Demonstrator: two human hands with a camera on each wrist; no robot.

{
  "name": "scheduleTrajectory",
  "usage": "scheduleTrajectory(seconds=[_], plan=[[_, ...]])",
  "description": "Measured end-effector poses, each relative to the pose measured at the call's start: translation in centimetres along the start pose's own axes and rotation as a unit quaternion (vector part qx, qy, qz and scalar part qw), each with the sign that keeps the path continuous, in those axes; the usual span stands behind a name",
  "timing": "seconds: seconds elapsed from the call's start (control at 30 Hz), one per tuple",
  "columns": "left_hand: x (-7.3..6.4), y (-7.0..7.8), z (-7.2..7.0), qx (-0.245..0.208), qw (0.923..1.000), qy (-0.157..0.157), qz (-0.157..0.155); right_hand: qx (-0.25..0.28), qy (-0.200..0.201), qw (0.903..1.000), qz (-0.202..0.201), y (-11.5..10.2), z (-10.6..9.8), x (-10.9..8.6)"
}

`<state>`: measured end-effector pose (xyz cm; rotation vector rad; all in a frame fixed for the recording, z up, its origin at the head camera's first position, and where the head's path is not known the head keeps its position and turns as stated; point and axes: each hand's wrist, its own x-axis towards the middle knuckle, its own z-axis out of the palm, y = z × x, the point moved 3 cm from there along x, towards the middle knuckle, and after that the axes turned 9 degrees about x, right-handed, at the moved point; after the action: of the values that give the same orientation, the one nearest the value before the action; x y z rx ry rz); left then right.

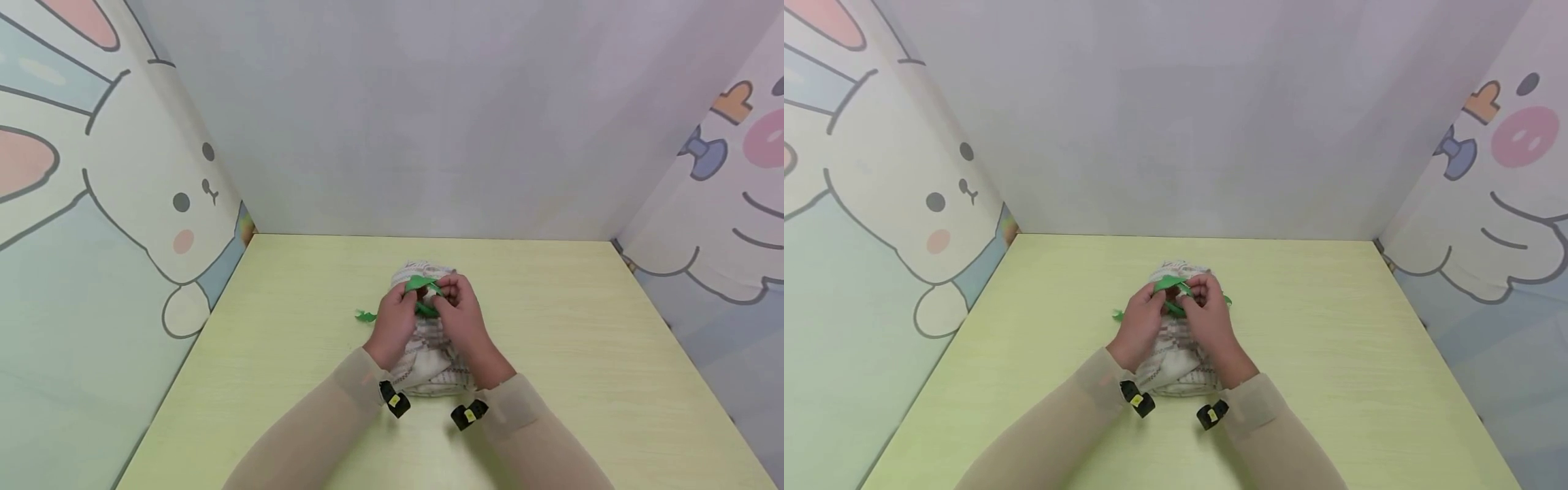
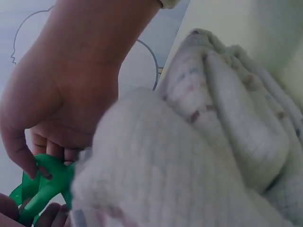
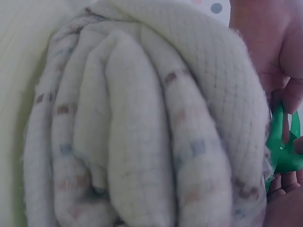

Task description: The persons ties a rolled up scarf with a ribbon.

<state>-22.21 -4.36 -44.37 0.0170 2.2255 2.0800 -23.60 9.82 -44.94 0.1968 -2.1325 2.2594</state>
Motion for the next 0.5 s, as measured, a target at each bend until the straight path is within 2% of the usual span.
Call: scheduleTrajectory(seconds=[0.17,0.27,0.37,0.5], plan=[[0.2,-0.2,-0.5,-0.06,0.9982,0.002,0.001,0.004,0.006,0.9999,0.009,0.0,-0.3,-0.1],[0.5,-0.3,-0.8,-0.117,0.993,-0.002,-0.009,0.006,0.005,0.9999,0.01,-0.2,-0.5,-0.1],[0.8,-0.5,-1.2,-0.183,0.9829,-0.009,-0.015,0.038,0.007,0.9992,0.008,-0.3,-0.8,0.0],[1.0,-0.5,-1.5,-0.253,0.9672,-0.021,-0.005,0.109,0.015,0.9939,0.006,-0.5,-1.2,0.1]])
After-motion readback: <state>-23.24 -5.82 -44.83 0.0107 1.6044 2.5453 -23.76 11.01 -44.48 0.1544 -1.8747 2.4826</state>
